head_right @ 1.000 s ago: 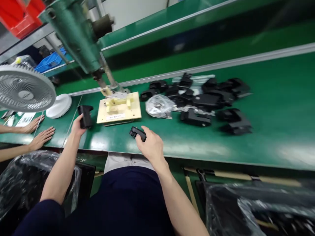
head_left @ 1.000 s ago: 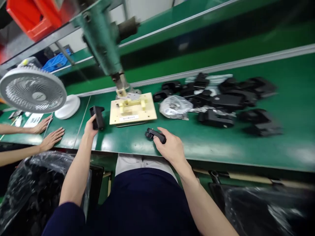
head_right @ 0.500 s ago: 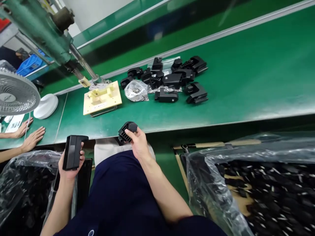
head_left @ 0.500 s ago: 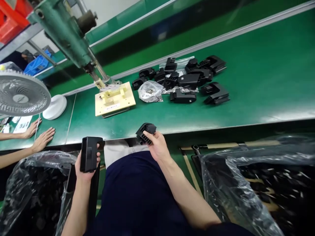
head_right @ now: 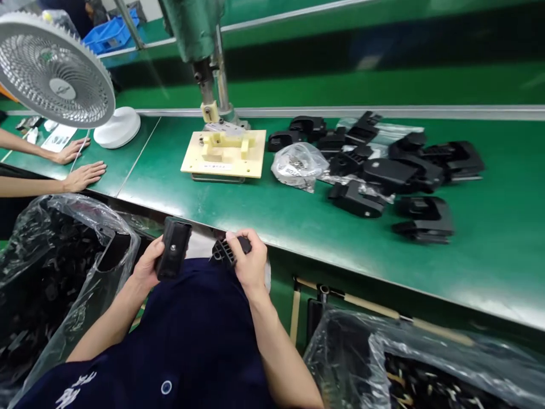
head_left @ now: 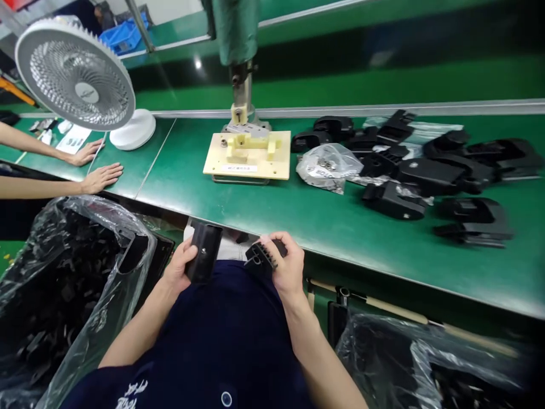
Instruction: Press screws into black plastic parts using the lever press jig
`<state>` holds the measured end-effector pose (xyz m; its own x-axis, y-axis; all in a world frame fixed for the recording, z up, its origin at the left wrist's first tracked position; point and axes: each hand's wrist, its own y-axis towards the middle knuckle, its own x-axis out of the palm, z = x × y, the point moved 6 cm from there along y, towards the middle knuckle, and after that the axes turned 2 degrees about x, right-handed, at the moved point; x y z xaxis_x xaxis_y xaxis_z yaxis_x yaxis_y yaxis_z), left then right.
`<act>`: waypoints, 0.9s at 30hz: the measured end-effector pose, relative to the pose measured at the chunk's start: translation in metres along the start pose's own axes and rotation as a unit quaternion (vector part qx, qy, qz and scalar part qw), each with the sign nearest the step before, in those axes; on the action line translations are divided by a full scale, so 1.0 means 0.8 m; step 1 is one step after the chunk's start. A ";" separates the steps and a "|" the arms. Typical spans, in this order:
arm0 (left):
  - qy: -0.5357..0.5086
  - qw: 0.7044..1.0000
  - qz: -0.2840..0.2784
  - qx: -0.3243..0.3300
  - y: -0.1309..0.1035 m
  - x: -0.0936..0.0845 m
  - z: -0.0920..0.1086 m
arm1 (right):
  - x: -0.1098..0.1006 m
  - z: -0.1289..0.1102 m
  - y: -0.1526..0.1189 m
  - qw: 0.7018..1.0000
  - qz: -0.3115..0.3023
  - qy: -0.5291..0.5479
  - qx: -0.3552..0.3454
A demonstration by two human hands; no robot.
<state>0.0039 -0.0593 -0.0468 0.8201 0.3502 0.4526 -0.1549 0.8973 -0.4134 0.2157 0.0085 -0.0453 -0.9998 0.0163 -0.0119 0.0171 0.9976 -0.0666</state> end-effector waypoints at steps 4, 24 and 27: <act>0.040 0.999 0.032 0.007 -0.008 -0.004 -0.005 | 0.031 0.018 -0.037 0.994 -0.085 -0.066 0.022; 0.156 0.982 0.111 0.004 0.023 -0.028 0.046 | 0.083 -0.018 0.012 0.921 -0.368 -0.123 -0.038; 0.165 0.979 0.123 0.003 0.030 -0.034 0.053 | 0.117 -0.019 0.046 0.918 -0.382 -0.040 0.099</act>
<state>-0.0454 -0.0356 -0.0351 0.8909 0.4502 0.0602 -0.3720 0.7992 -0.4722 0.1223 0.0476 -0.0337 -0.7174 -0.6955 0.0402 -0.6786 0.6847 -0.2657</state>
